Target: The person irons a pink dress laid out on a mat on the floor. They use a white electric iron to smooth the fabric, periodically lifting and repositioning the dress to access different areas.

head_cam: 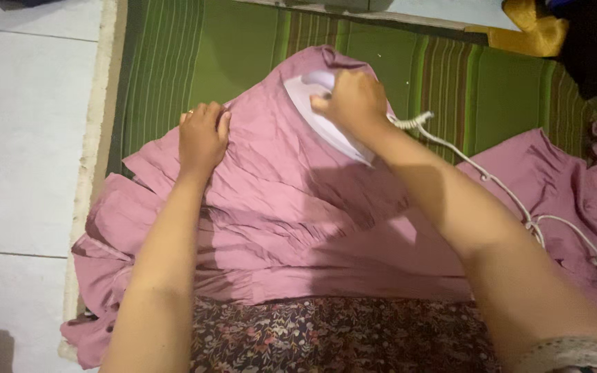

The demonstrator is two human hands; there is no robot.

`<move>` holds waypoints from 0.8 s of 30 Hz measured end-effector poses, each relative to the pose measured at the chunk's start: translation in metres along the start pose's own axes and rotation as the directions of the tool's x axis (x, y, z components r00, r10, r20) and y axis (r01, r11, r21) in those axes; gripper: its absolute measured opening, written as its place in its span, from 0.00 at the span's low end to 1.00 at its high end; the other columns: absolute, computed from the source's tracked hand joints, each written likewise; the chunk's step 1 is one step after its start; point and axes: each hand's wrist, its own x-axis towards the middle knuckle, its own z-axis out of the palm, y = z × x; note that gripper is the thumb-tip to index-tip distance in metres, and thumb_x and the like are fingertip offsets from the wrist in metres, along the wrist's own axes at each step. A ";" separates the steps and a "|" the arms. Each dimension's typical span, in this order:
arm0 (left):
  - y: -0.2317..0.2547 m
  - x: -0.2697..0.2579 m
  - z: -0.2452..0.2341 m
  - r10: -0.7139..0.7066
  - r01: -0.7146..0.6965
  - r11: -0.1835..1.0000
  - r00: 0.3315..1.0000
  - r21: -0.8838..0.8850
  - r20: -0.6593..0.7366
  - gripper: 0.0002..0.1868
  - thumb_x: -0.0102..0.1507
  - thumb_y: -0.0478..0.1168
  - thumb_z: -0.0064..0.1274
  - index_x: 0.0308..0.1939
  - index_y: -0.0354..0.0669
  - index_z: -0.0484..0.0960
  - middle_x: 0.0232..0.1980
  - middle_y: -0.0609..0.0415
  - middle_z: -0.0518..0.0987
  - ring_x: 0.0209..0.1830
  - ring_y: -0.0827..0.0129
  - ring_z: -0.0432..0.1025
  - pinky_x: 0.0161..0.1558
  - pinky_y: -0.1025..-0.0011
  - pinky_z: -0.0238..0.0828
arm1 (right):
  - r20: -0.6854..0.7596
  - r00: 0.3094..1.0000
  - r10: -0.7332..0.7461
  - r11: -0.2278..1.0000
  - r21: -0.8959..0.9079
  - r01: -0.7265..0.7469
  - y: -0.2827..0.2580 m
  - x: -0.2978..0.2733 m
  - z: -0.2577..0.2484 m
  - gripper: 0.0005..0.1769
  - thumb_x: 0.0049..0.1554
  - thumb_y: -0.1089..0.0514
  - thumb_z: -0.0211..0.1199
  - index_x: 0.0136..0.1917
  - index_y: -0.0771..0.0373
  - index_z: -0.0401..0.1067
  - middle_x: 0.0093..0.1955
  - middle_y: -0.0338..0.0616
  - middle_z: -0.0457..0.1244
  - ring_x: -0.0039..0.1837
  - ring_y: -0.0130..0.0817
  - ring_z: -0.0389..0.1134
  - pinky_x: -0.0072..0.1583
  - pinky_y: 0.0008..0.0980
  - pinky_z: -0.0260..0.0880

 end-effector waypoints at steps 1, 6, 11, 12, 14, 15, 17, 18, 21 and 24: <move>0.001 0.000 0.001 -0.004 0.004 1.000 1.000 -0.001 0.003 0.08 0.70 0.42 0.55 0.43 0.41 0.79 0.41 0.45 0.78 0.43 0.49 0.73 0.49 0.53 0.65 | -0.018 0.999 0.031 0.999 -0.019 -0.031 0.001 0.014 0.001 0.16 0.56 0.46 0.66 0.46 0.61 0.80 0.29 0.42 0.64 0.28 0.28 0.61 0.31 0.31 0.65; -0.001 0.002 0.000 0.006 -0.006 1.000 1.000 -0.001 0.005 0.08 0.69 0.42 0.55 0.42 0.40 0.78 0.41 0.44 0.78 0.42 0.48 0.73 0.47 0.53 0.64 | -0.208 0.975 0.081 0.991 0.120 -0.056 -0.018 0.070 0.005 0.15 0.52 0.47 0.66 0.45 0.58 0.80 0.32 0.49 0.68 0.33 0.38 0.69 0.37 0.39 0.72; -0.004 -0.001 0.000 -0.010 0.011 0.999 1.000 -0.053 0.003 0.09 0.69 0.41 0.55 0.41 0.39 0.77 0.40 0.45 0.78 0.42 0.48 0.73 0.49 0.53 0.65 | -0.058 0.998 -0.021 0.993 0.115 0.027 -0.038 0.009 0.008 0.22 0.52 0.45 0.69 0.37 0.70 0.78 0.29 0.52 0.67 0.30 0.41 0.69 0.35 0.42 0.71; -0.003 0.001 0.003 -0.006 0.006 0.998 1.000 -0.059 -0.002 0.09 0.69 0.41 0.55 0.41 0.40 0.78 0.39 0.45 0.78 0.42 0.48 0.73 0.49 0.53 0.65 | -0.120 0.990 -0.068 0.993 0.089 0.079 -0.040 0.001 0.009 0.22 0.49 0.45 0.70 0.36 0.69 0.78 0.28 0.54 0.67 0.30 0.43 0.68 0.35 0.43 0.71; -0.006 0.002 0.002 -0.005 0.004 1.000 1.000 -0.030 -0.002 0.10 0.70 0.42 0.55 0.41 0.39 0.77 0.39 0.44 0.78 0.41 0.47 0.73 0.49 0.52 0.65 | -0.236 0.958 -0.162 0.985 0.025 0.173 -0.034 -0.009 0.016 0.21 0.44 0.45 0.73 0.32 0.67 0.79 0.26 0.56 0.66 0.29 0.47 0.68 0.34 0.44 0.70; -0.005 0.001 0.003 -0.004 0.004 1.000 1.000 -0.018 0.000 0.10 0.70 0.42 0.56 0.41 0.38 0.77 0.40 0.44 0.78 0.41 0.47 0.72 0.48 0.52 0.65 | -0.164 0.982 -0.090 0.994 0.053 0.100 -0.026 -0.004 0.018 0.19 0.48 0.46 0.70 0.34 0.67 0.78 0.27 0.53 0.67 0.30 0.45 0.68 0.33 0.45 0.70; -0.005 -0.003 0.001 0.004 -0.004 0.999 1.000 -0.043 0.006 0.09 0.70 0.41 0.55 0.41 0.39 0.78 0.40 0.44 0.78 0.42 0.47 0.72 0.49 0.52 0.65 | -0.021 0.999 0.043 0.993 0.109 -0.041 -0.013 0.026 0.024 0.17 0.56 0.49 0.65 0.36 0.65 0.77 0.30 0.46 0.69 0.32 0.41 0.70 0.32 0.46 0.71; -0.007 -0.001 0.000 0.010 -0.010 0.999 1.000 -0.051 -0.001 0.08 0.70 0.41 0.55 0.42 0.40 0.78 0.41 0.44 0.78 0.42 0.46 0.72 0.49 0.53 0.65 | -0.135 0.986 0.096 0.995 0.053 -0.089 0.000 0.044 0.022 0.19 0.54 0.47 0.67 0.35 0.66 0.78 0.29 0.49 0.68 0.32 0.41 0.70 0.33 0.44 0.71; -0.008 0.001 0.001 0.009 -0.009 1.000 1.000 -0.023 -0.001 0.09 0.69 0.42 0.55 0.42 0.39 0.78 0.41 0.44 0.78 0.42 0.47 0.72 0.49 0.53 0.65 | -0.316 0.935 0.162 0.986 0.021 -0.164 0.050 0.068 0.013 0.23 0.51 0.42 0.72 0.33 0.66 0.79 0.29 0.52 0.67 0.32 0.42 0.71 0.35 0.42 0.71; -0.008 0.002 0.001 0.001 -0.002 0.997 1.000 -0.075 -0.005 0.08 0.69 0.41 0.55 0.42 0.39 0.78 0.41 0.44 0.78 0.43 0.47 0.73 0.49 0.52 0.65 | -0.396 0.899 0.187 0.980 0.018 -0.196 0.079 0.060 -0.005 0.26 0.48 0.38 0.75 0.32 0.65 0.79 0.30 0.52 0.67 0.34 0.43 0.72 0.37 0.42 0.71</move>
